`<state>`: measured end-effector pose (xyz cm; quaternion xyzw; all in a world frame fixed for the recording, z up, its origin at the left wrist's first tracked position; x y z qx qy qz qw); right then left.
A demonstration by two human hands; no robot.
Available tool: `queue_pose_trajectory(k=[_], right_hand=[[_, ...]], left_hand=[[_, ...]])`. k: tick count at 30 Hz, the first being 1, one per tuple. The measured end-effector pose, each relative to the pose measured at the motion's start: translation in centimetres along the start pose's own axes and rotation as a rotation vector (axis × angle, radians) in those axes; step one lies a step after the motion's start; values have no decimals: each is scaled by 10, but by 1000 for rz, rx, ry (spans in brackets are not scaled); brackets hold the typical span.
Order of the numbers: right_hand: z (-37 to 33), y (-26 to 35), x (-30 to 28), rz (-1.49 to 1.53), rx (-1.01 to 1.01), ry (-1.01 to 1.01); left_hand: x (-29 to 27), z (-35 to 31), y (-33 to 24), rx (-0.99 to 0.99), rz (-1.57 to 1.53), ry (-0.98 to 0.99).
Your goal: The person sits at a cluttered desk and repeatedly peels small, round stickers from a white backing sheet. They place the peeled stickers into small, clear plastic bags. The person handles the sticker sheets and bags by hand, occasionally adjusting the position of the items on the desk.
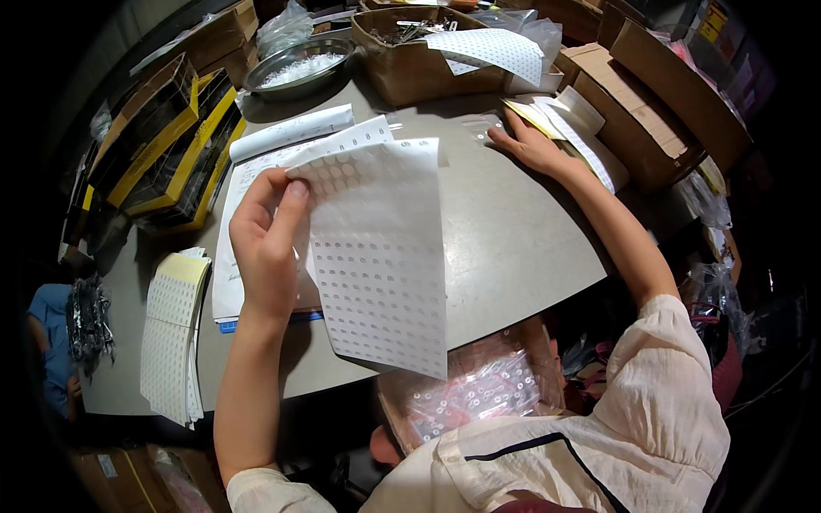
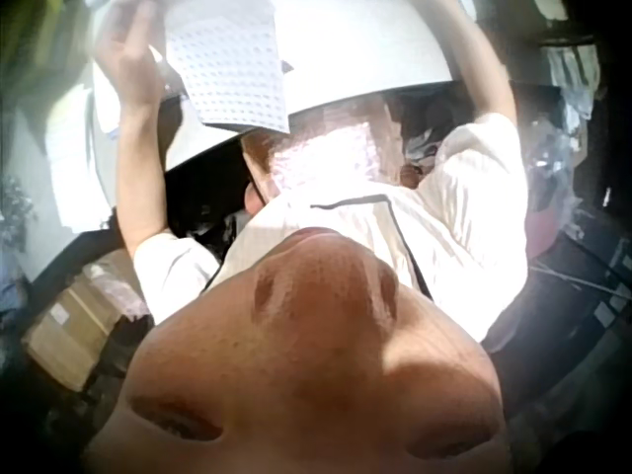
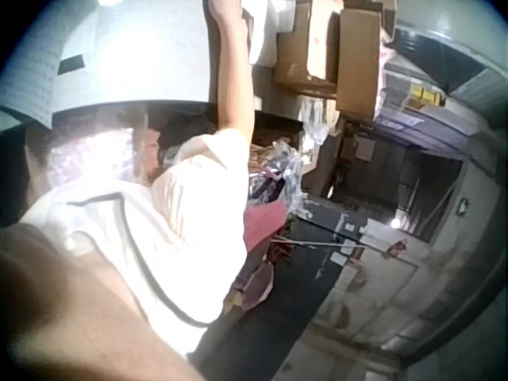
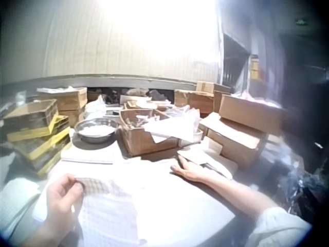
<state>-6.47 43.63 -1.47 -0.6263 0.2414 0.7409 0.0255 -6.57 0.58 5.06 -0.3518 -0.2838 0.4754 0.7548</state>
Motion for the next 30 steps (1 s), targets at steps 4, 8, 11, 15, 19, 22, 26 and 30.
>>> queue_pose_trajectory(k=[4,8,11,15,19,22,26,30], right_hand=[[12,19,21,-59,-229,66],[-57,51,29,-76,-439,107],[-146,67,2,-64,-587,136],[-239,104,-10,85,-759,339],[-280,129,-19,485,-870,576],[-265,131,-35,755,-769,609],[-180,128,-49,801,-379,399],[-67,140,-25,720,-413,239]], left_hand=[[-11,4,6,-30,-5,-32],[-23,2,12,-33,51,-61],[-24,10,11,41,111,-6],[-38,10,23,9,-53,5],[-39,10,23,27,-77,-3],[-33,10,24,-14,-26,2],[3,-7,8,-68,-112,158],[40,-29,15,-201,-92,469]])
Point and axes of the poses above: each hand's wrist, its own z-axis towards the middle knuckle, its own x-axis out of the palm, y = z × x, the point moved 6 cm from there along z, towards the middle knuckle, and after that the axes turned 11 degrees about x, right-handed, at the moved point
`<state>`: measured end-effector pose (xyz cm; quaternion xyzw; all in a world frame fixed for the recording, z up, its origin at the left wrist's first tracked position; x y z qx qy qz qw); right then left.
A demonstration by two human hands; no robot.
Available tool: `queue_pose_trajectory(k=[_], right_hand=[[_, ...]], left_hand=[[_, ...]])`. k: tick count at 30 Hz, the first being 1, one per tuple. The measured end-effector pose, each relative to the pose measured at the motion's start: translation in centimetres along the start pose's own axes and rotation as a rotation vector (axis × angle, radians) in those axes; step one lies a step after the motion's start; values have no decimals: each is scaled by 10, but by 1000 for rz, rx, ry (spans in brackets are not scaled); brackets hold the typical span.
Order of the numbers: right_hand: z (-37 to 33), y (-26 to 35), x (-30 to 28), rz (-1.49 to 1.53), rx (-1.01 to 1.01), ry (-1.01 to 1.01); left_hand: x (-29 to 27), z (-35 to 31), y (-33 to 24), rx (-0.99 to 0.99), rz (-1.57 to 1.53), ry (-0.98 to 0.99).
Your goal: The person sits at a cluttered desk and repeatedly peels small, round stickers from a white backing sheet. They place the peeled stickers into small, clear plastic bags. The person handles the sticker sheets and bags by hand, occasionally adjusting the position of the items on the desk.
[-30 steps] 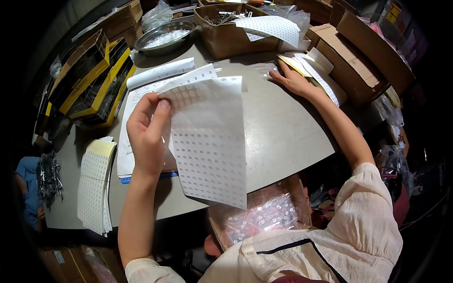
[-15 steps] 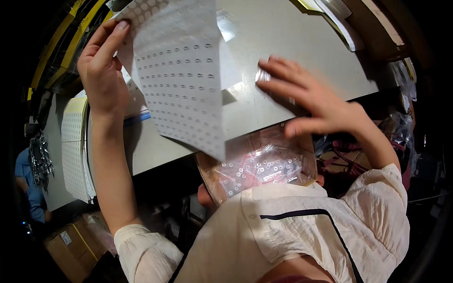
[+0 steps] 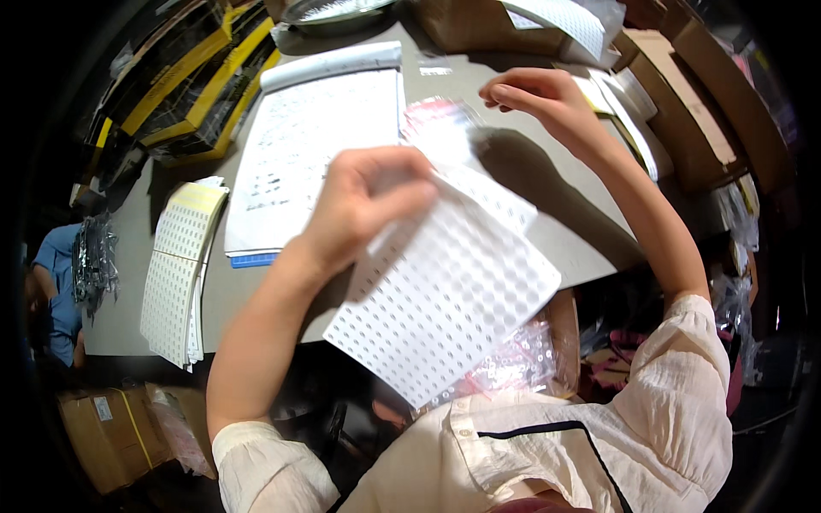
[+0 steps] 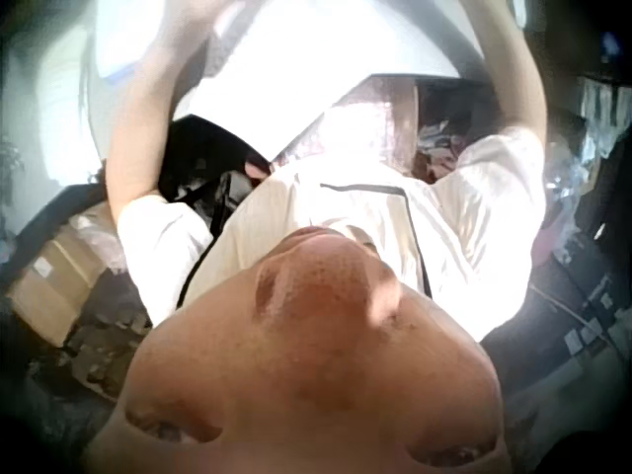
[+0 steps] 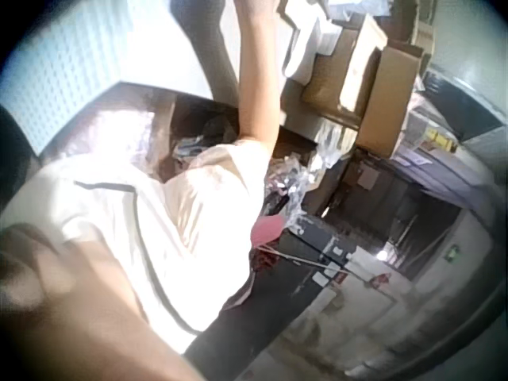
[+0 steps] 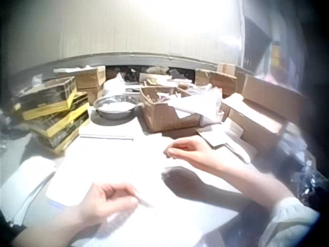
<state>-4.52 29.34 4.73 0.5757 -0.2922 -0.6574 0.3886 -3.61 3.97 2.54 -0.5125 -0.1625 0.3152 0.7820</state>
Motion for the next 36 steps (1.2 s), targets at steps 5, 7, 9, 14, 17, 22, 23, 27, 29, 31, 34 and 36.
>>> queue_pose_trajectory(k=[5,7,9,14,17,22,23,27,29,31,34,36], right_hand=[[129,-41,18,-466,-95,-47],[156,-52,29,-701,-129,-131],[167,-56,41,-846,-166,-200],[156,-50,37,-701,-107,-162],[103,-15,24,-496,-449,-339],[-9,8,25,-728,-557,-202],[-22,6,27,-736,-545,-152],[-61,19,15,-630,-427,-119],[-70,25,6,-191,-211,-128],[-85,39,6,-141,-121,-65],[-107,52,16,-199,10,72],[-118,47,23,-238,205,171]], left_hand=[[1,-7,7,-35,83,9],[2,-6,4,-11,111,7],[5,-5,1,35,180,36],[6,-6,0,-34,244,-15],[0,-11,7,-51,298,-109],[9,-7,8,-78,329,-89],[9,-8,8,-77,328,-88],[11,-8,7,-41,339,-77],[11,-7,6,-30,361,-87],[10,-8,5,-26,373,-105],[7,-9,5,-40,381,-134],[7,-8,6,-46,374,-138]])
Point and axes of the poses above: each hand's wrist, its own z-axis towards the middle knuckle, its own x-axis out of the palm, y = z × x, the point moved 6 cm from there along z, towards the middle knuckle, and after that the axes turned 11 degrees about x, right-handed, at the moved point
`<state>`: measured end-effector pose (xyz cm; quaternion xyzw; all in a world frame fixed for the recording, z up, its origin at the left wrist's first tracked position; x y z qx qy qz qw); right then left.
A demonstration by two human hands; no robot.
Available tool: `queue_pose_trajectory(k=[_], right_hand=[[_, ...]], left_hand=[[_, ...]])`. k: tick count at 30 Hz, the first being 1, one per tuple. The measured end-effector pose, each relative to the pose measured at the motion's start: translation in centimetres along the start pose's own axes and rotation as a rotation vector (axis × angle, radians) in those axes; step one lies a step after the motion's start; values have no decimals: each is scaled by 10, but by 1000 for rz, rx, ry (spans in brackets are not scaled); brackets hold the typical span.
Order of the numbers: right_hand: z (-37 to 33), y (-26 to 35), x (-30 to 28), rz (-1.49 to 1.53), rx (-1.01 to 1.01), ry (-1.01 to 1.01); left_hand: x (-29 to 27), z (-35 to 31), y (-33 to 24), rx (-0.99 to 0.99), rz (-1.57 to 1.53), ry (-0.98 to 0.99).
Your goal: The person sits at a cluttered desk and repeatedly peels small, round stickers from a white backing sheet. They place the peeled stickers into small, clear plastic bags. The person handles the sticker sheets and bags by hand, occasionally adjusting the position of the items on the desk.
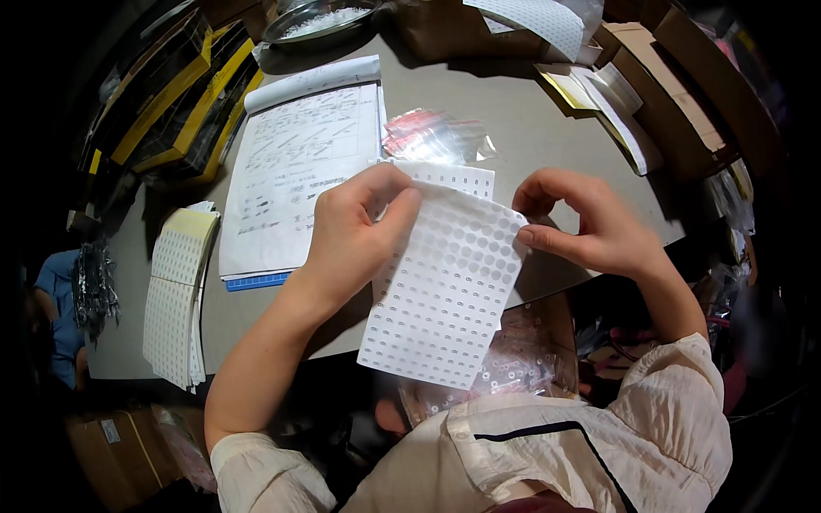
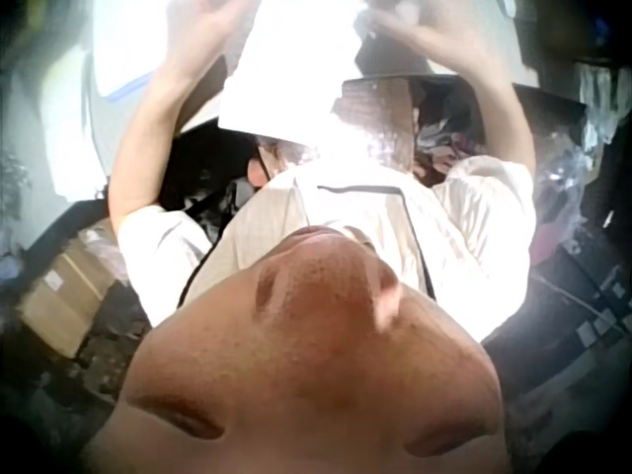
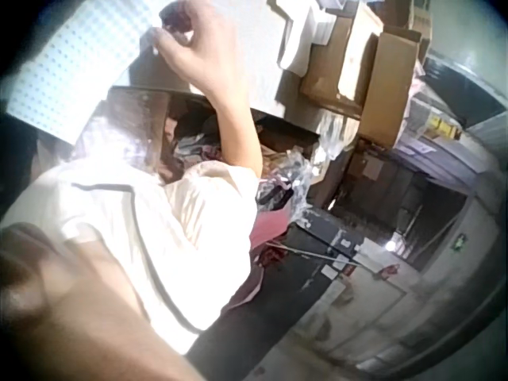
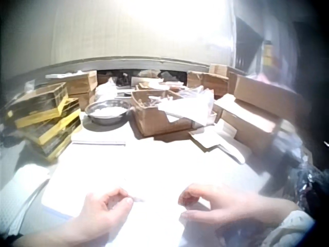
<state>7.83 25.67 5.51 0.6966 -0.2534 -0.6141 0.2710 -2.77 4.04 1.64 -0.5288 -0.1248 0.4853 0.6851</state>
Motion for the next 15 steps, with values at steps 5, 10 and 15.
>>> queue_pose_trajectory(k=[5,10,15], right_hand=[[-2,-10,5,-114,-114,-180],[3,-7,11,-357,-248,-332],[4,-4,17,-480,-357,-467]], left_hand=[[6,-1,2,51,28,58],[9,-2,-4,62,115,99],[8,-2,4,45,88,66]])
Point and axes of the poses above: each hand's wrist, its own z-axis towards the middle knuckle, its own x-axis out of the palm, y = z × x, the point moved 6 cm from there along z, towards the middle knuckle, and after that the axes turned 11 degrees about x, right-handed, at the moved point
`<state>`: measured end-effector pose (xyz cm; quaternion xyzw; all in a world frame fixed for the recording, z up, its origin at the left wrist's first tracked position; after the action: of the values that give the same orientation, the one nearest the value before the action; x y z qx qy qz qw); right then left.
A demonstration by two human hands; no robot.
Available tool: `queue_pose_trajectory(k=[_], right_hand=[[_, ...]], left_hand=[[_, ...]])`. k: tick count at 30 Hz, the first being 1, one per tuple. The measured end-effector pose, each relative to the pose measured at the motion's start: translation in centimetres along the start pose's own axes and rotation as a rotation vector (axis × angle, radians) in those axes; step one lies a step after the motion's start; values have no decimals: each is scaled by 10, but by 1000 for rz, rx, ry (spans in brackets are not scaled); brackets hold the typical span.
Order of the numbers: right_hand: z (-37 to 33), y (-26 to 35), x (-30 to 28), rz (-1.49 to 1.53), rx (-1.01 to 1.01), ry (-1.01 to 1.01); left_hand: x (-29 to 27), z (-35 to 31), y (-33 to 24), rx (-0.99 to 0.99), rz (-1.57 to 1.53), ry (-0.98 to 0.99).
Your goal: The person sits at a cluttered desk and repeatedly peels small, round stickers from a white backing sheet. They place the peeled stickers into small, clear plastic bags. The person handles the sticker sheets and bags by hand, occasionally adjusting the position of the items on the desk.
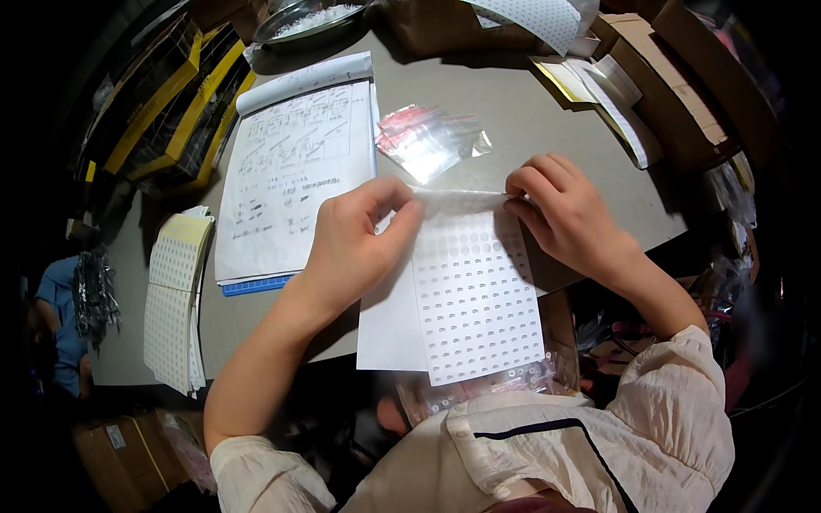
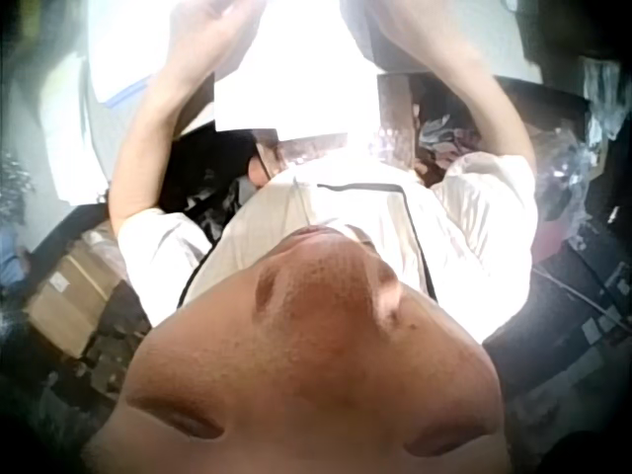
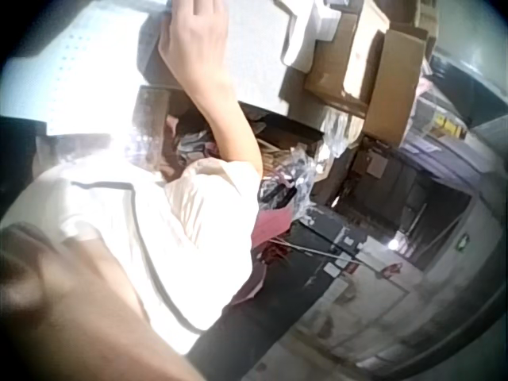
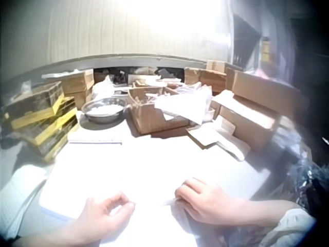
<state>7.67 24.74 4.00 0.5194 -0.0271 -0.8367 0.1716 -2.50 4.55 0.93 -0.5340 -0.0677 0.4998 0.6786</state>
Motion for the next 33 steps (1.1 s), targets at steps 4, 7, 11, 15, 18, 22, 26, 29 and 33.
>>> queue_pose_trajectory(k=[4,7,11,15,18,22,26,29,33], right_hand=[[-7,4,-2,-86,-184,-59],[-2,1,-13,68,-157,-35],[45,-45,-8,482,265,77],[82,-90,50,634,612,473],[96,-96,65,505,567,514],[107,-95,51,42,375,359],[122,-108,32,-357,542,641],[131,-100,35,18,339,431],[129,-76,65,583,424,556]], left_hand=[[-1,1,8,-49,-55,-20],[-4,3,12,-133,-80,-21],[-2,3,11,-102,-79,-17],[0,1,7,-60,-83,17],[1,1,7,-43,-107,9],[2,0,8,-53,-95,26],[1,-4,-2,-56,-81,57],[3,-5,-9,7,-83,92],[3,-3,-17,136,-68,81]])
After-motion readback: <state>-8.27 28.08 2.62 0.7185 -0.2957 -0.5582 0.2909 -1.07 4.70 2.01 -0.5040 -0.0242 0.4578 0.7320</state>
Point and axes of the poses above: each hand's wrist, its own z-axis towards the middle knuckle, its own x-axis out of the palm, y = z × x, the point moved 6 cm from there along z, towards the middle knuckle, and after that the axes turned 11 degrees about x, right-handed, at the moved point
